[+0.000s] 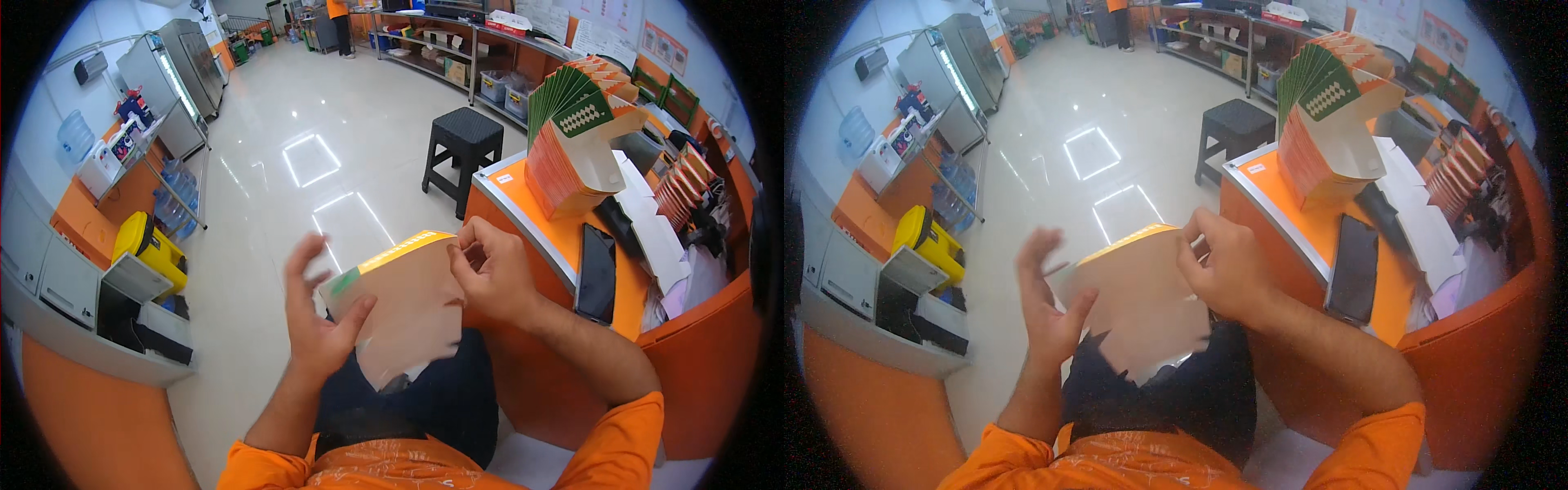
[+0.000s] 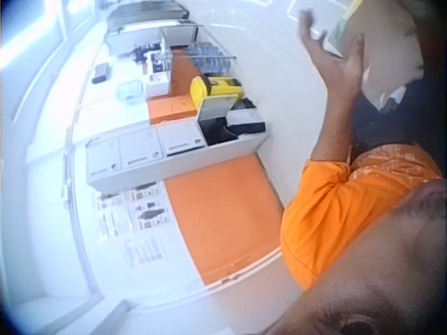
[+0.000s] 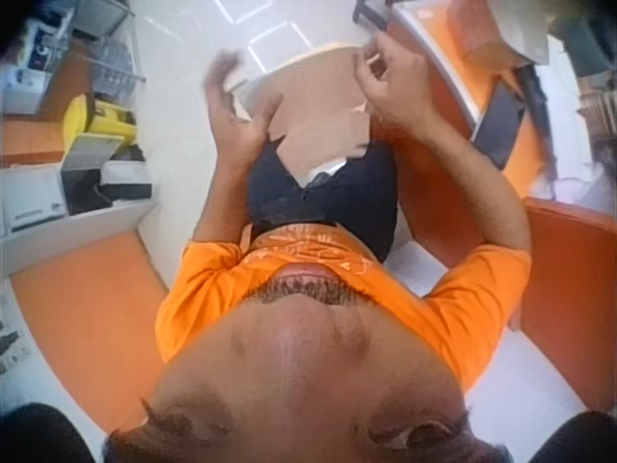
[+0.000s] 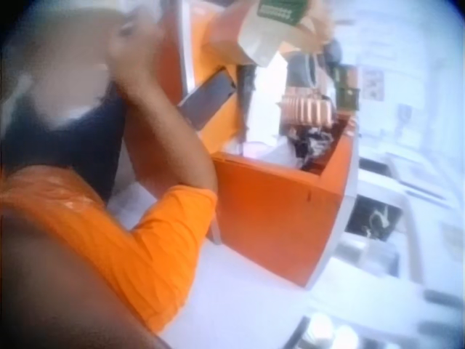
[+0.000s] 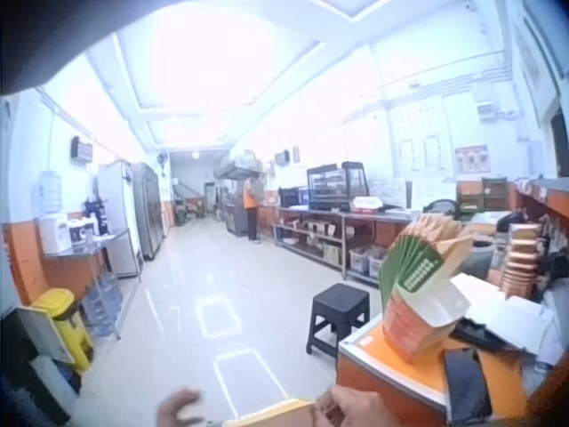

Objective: The person assembles cardboard food containers by folding the flaps and interlocking the tabs by hand.

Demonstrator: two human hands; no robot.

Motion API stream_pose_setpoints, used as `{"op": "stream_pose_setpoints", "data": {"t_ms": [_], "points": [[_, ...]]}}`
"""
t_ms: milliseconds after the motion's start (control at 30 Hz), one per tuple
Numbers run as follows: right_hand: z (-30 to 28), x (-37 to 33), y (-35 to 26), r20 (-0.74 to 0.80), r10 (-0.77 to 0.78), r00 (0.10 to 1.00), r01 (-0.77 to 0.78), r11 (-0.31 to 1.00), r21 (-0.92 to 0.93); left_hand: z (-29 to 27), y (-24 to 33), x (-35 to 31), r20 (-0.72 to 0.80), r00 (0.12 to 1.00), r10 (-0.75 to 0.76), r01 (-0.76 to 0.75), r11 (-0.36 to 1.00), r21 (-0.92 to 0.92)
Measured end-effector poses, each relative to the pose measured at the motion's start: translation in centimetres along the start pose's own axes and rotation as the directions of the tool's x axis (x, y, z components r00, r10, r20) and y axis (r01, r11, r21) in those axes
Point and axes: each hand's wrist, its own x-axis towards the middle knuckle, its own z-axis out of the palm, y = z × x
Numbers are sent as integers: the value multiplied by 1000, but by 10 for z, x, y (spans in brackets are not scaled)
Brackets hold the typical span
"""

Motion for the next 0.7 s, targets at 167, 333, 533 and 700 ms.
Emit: {"op": "stream_pose_setpoints", "data": {"t_ms": [167,333,533,700], "points": [[4,-2,-2,-4,40,999,-40,993,110,-8,-36,-20,334,881,-334,389,914,-111],[7,-6,5,-191,-434,881,430,901,-62,2,-33,-14,176,972,-158,131,979,154],[21,-37,-17,183,39,982,-101,933,344,26,-40,-16,147,981,127,-165,944,286],[6,-23,-25,42,-178,983,175,982,71,28,-39,-11,113,987,110,-138,952,275]]}}
